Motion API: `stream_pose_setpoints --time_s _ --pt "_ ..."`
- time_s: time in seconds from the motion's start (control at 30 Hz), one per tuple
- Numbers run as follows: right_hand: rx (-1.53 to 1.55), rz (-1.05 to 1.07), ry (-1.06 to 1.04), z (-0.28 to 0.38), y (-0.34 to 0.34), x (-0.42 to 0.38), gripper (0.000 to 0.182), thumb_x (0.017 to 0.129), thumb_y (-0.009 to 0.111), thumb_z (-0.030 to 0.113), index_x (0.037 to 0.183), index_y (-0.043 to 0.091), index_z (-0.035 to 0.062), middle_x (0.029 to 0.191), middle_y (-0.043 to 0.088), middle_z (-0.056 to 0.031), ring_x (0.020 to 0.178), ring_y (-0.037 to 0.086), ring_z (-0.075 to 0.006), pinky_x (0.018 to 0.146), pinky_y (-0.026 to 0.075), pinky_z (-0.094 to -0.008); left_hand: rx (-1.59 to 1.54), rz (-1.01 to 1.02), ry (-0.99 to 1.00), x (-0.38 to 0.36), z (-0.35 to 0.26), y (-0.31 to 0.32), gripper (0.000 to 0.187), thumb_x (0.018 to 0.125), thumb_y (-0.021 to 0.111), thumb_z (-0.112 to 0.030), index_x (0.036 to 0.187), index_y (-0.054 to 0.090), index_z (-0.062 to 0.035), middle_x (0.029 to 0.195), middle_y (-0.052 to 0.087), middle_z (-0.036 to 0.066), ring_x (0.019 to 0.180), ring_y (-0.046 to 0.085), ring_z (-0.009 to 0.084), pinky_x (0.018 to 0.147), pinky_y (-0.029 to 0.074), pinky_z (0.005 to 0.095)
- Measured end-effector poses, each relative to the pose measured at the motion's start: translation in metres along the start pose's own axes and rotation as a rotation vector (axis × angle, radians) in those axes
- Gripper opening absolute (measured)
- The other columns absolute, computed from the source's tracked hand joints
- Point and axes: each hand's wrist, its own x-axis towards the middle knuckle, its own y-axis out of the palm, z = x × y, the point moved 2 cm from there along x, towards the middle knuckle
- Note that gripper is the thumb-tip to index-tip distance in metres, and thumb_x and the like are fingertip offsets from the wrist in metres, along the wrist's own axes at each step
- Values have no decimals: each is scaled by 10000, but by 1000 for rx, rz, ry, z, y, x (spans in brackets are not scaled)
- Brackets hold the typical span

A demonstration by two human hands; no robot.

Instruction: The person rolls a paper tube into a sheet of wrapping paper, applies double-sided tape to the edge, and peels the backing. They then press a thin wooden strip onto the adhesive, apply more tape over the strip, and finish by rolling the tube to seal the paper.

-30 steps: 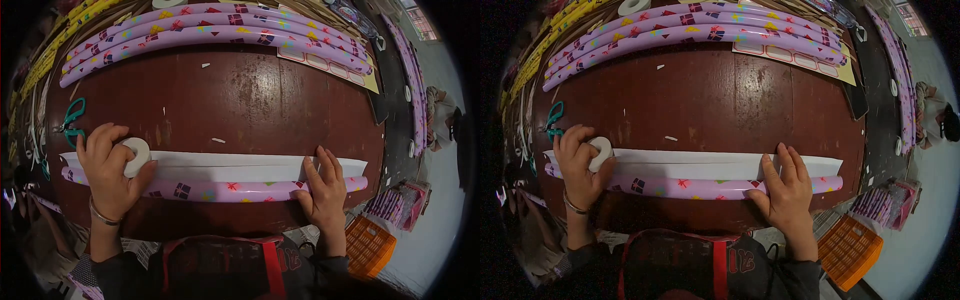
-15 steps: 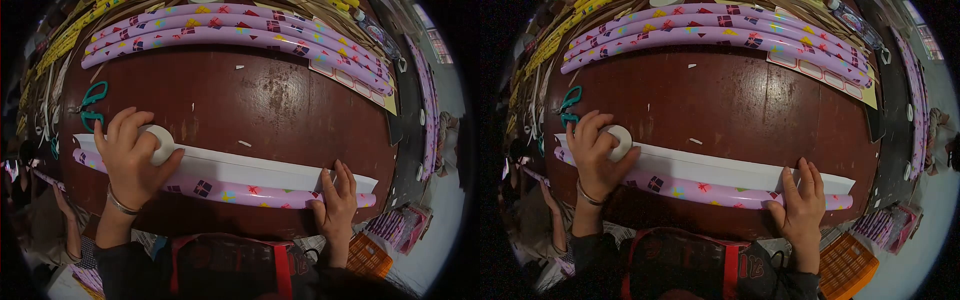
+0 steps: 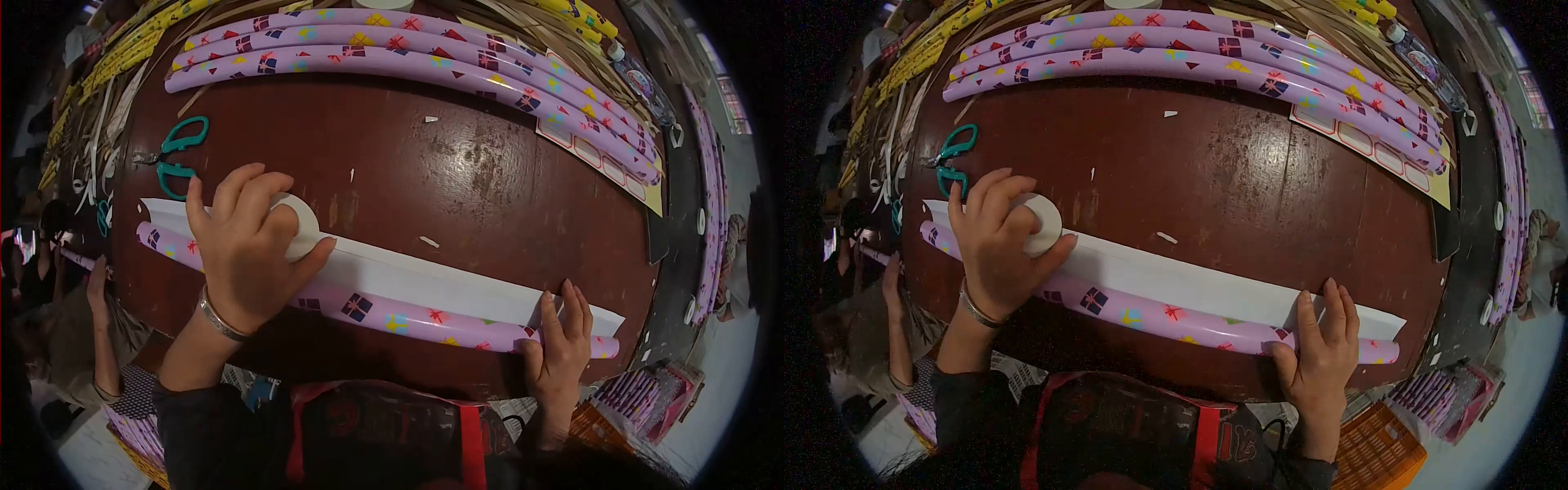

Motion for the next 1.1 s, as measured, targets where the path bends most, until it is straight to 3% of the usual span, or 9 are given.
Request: stream_pose_setpoints --time_s 0.6,0.77,0.9,1.1 --pt "-43 13 0 1 1 -1 750 962 427 635 1287 607 -17 1390 497 -273 1260 481 -478 1014 420 -538 -50 -23 -7 0 -2 1 338 556 850 -285 705 617 -91 1104 626 45 1131 571 285 1003 301 680" --pt "-7 -33 -184 23 6 10 745 936 494 618 1332 555 -11 1430 459 -273 1290 459 -483 1037 384 -586 -50 -13 -25 2 -4 -1 321 546 854 -283 689 648 -83 1089 631 43 1122 570 273 1006 307 679" --pt "82 118 -398 78 11 42 726 856 661 518 1343 532 -4 1462 414 -290 1340 416 -475 1059 371 -601 -48 -21 -41 2 -4 -1 323 542 856 -287 692 661 -78 1080 633 42 1110 573 265 1008 306 679" --pt "160 127 -551 134 25 71 661 885 661 438 1346 528 -17 1460 429 -288 1364 416 -441 1062 394 -582 -97 -44 -26 -1 -1 -1 375 524 888 -285 673 611 -82 1082 645 63 1129 582 293 1015 300 686"
